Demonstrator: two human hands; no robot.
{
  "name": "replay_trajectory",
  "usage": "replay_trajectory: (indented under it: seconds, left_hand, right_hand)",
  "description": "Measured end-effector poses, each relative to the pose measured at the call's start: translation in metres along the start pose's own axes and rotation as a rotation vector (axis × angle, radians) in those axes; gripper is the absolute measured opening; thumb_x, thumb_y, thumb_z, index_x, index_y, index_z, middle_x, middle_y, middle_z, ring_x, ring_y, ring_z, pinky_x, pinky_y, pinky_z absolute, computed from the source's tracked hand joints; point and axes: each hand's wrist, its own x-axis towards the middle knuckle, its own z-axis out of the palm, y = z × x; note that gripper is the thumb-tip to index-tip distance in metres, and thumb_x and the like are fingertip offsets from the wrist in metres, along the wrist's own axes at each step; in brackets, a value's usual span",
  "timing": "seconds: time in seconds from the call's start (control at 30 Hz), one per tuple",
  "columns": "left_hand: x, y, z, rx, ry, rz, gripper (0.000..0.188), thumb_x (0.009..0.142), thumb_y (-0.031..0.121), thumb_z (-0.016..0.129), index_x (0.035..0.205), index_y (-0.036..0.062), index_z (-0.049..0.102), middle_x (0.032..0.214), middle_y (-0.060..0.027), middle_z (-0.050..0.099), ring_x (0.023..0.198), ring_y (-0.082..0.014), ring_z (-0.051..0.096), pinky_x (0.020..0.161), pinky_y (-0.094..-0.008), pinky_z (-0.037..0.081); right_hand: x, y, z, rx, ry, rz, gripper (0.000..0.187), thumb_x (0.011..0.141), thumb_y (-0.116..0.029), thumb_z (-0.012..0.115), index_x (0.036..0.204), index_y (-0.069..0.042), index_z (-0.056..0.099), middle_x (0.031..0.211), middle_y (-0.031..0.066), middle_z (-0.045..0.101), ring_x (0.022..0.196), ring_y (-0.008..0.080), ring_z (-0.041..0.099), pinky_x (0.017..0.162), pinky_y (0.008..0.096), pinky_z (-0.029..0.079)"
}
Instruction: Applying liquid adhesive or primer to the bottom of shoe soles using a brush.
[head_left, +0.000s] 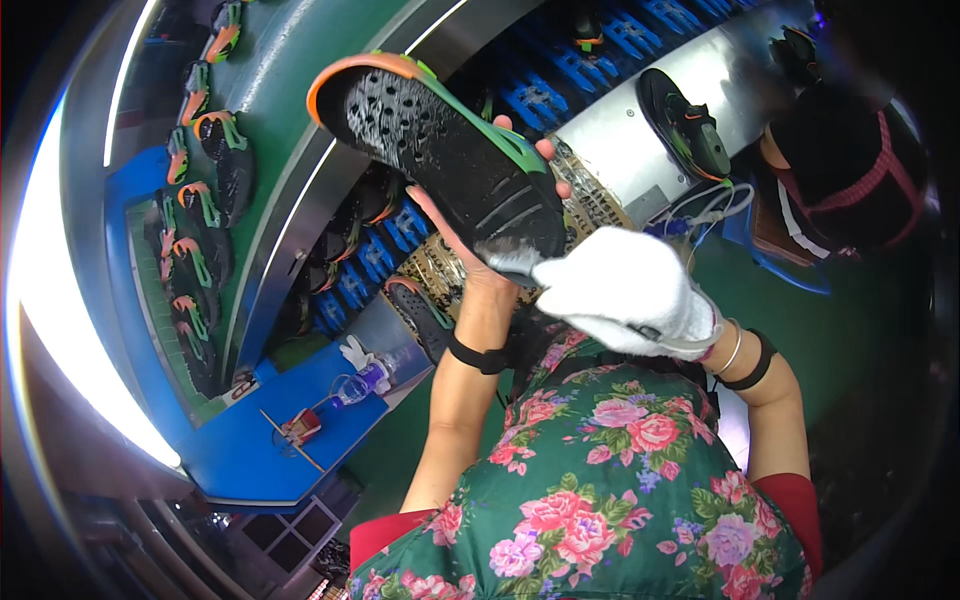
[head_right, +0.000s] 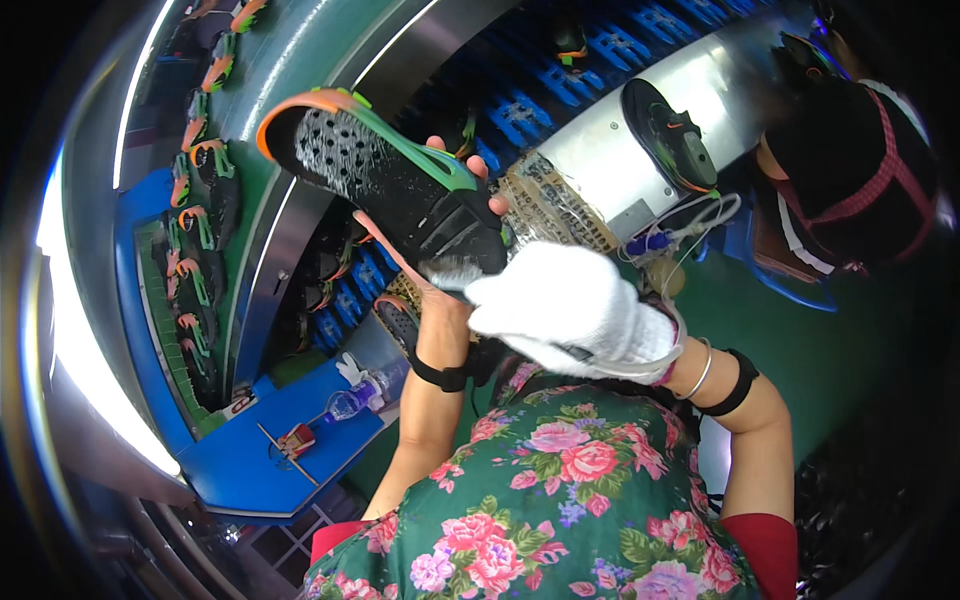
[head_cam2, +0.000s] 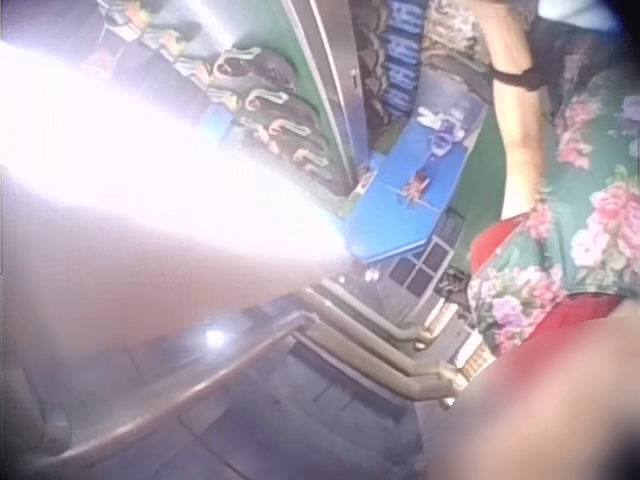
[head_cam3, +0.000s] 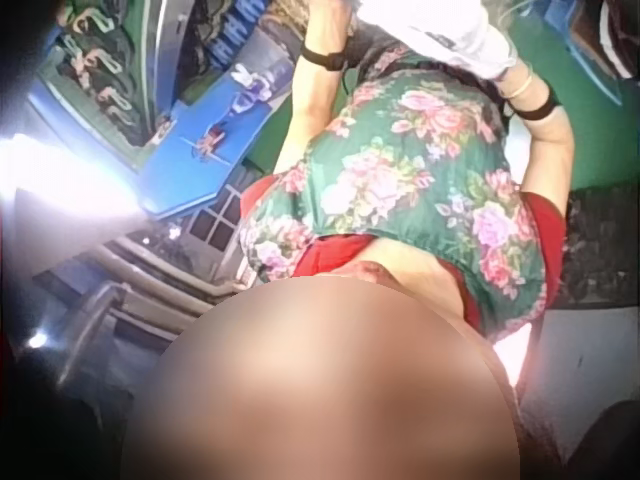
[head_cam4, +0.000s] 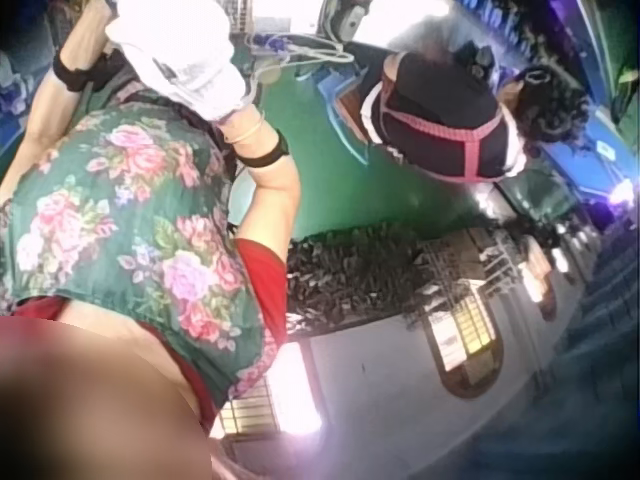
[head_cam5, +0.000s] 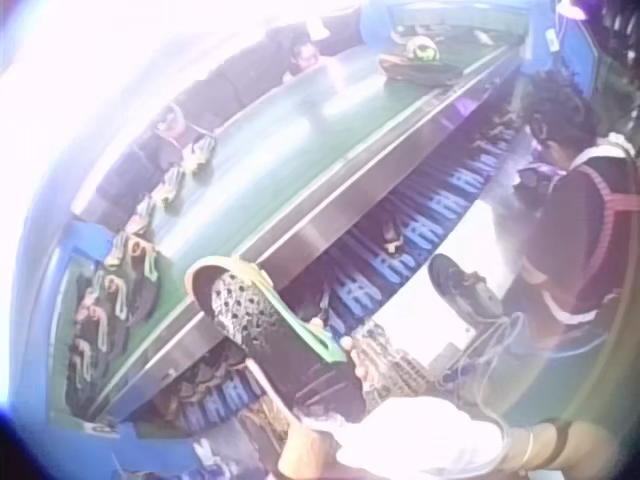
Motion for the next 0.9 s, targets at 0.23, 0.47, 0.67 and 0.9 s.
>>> replay_trajectory:
  seconds: [0.23,0.47,0.67,0.9]
  left_hand:
    - [-0.005,0.01,-0.003,0.077,0.09,-0.201,0.106,0.086,0.085,0.047,0.154,0.0044,0.036,0.152,-0.0174,0.044,0.118,-0.0448,0.058,0.086,-0.0591,0.055]
    - [-0.006,0.017,-0.01,0.016,-0.022,-0.29,0.109,0.085,0.085,0.047,0.159,0.0067,0.027,0.156,-0.0218,0.039,0.124,-0.0539,0.055,0.095,-0.0643,0.055]
    - [-0.01,0.019,-0.001,0.016,0.07,-0.411,0.098,0.094,0.072,0.047,0.16,0.0047,0.023,0.156,-0.0305,0.033,0.124,-0.058,0.053,0.093,-0.0622,0.056]
    - [-0.008,0.025,-0.01,0.044,-0.025,-0.506,0.084,0.101,0.064,0.039,0.159,0.0043,0.029,0.15,-0.0296,0.046,0.127,-0.058,0.052,0.1,-0.0634,0.052]
  right_hand:
    - [0.0,0.005,-0.012,0.013,-0.024,0.073,0.023,0.08,-0.007,0.08,0.102,-0.01,0.076,0.099,0.0089,0.075,0.079,0.0255,0.07,0.07,0.0368,0.057]
    - [-0.004,-0.005,-0.016,0.331,-0.153,0.253,0.022,0.078,-0.008,0.083,0.099,-0.012,0.079,0.095,0.0068,0.077,0.08,0.0229,0.072,0.071,0.0333,0.057]
    - [-0.007,0.002,-0.025,-0.124,-0.219,-0.072,0.038,0.077,-0.006,0.077,0.115,-0.008,0.075,0.112,0.0108,0.075,0.088,0.0262,0.071,0.074,0.0363,0.058]
    - [-0.015,-0.024,-0.017,0.17,-0.291,0.065,0.03,0.076,-0.006,0.082,0.105,-0.012,0.077,0.102,0.0095,0.077,0.08,0.0252,0.072,0.071,0.0362,0.057]
